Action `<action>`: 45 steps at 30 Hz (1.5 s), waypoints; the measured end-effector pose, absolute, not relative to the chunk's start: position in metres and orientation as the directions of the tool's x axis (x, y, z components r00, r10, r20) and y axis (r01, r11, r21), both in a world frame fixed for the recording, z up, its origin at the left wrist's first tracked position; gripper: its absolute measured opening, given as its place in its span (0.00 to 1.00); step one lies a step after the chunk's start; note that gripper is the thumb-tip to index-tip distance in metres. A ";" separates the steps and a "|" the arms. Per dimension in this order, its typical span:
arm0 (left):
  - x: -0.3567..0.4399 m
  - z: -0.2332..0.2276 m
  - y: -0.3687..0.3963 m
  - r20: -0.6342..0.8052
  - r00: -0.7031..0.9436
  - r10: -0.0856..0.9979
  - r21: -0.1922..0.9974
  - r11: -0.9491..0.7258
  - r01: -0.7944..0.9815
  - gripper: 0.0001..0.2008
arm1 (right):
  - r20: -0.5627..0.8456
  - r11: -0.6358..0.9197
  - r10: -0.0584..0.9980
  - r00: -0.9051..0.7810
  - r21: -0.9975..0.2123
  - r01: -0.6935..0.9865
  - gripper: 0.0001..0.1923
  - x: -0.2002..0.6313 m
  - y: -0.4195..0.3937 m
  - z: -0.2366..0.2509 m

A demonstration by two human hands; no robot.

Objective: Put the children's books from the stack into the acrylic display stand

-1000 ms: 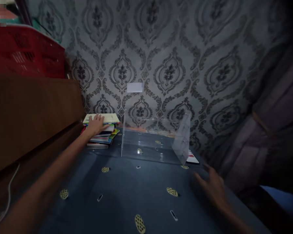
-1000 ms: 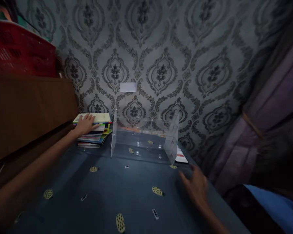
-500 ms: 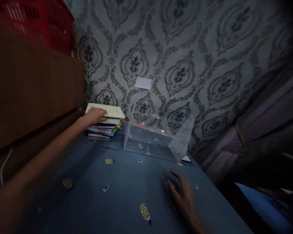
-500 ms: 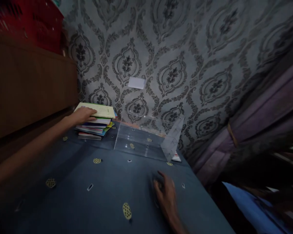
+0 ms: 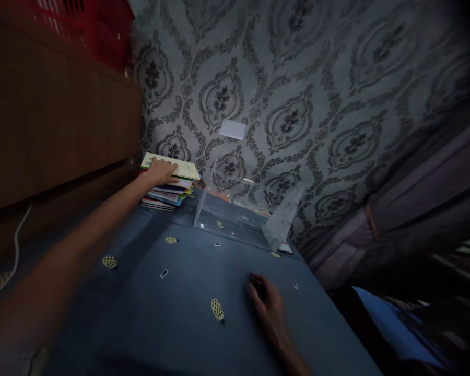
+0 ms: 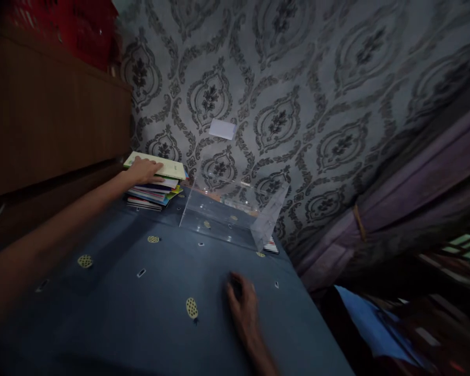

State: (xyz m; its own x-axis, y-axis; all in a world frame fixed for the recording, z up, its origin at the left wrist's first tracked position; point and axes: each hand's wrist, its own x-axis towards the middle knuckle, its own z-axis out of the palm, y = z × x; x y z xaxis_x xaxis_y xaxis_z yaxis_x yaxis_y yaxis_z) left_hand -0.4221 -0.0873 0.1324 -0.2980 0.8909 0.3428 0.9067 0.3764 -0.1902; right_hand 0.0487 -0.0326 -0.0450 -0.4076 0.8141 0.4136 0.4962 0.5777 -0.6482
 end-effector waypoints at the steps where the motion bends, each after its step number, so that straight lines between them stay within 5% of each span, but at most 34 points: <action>1: -0.421 0.133 -0.088 0.350 -0.299 0.888 -0.193 0.381 0.904 0.27 | 0.414 0.574 0.816 -0.403 -0.658 0.487 0.23 0.048 -0.033 -0.045; 14: -0.382 0.145 -0.120 0.346 -0.188 0.919 -0.394 0.324 0.860 0.15 | 0.442 0.622 0.768 -0.463 -0.684 0.381 0.17 0.046 -0.039 -0.038; 19: -0.344 0.110 -0.172 0.356 -0.175 0.918 -0.452 0.333 0.827 0.17 | 0.491 0.670 0.711 -0.504 -0.690 0.274 0.14 0.044 -0.042 -0.039; 22: -0.306 0.062 -0.209 0.386 -0.120 0.915 -0.376 0.275 0.885 0.18 | 0.505 0.713 0.647 -0.572 -0.666 0.218 0.12 0.042 -0.043 -0.037; 26: -0.261 0.010 -0.244 0.201 -0.059 0.978 -0.334 0.125 0.934 0.14 | 0.529 0.769 0.546 -0.650 -0.625 0.138 0.11 0.039 -0.042 -0.031; 30: -0.236 0.002 -0.253 0.242 -0.031 0.970 -0.277 0.100 0.956 0.14 | 0.520 0.807 0.420 -0.744 -0.589 0.044 0.10 0.033 -0.040 -0.020; 37: -0.175 0.007 -0.244 0.334 0.285 0.898 -0.152 -0.247 0.957 0.16 | 0.598 0.853 0.203 -0.775 -0.497 -0.160 0.10 0.016 -0.040 -0.002; 41: -0.160 0.007 -0.236 0.281 0.438 0.854 -0.036 -0.447 0.894 0.19 | 0.512 0.904 0.149 -0.846 -0.417 -0.092 0.13 0.011 -0.037 -0.011; 45: -0.184 0.001 -0.231 0.241 0.446 0.862 -0.035 -0.451 0.892 0.20 | 0.402 0.932 0.237 -0.885 -0.351 0.091 0.18 0.016 -0.040 -0.025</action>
State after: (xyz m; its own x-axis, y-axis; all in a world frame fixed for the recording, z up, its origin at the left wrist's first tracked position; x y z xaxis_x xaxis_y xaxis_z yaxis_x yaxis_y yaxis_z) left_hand -0.1837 -0.2312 0.0009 0.4459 0.8620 0.2413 0.8916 -0.4515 -0.0348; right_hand 0.0158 -0.0402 -0.0251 -0.8845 0.2373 0.4016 0.0906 0.9319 -0.3512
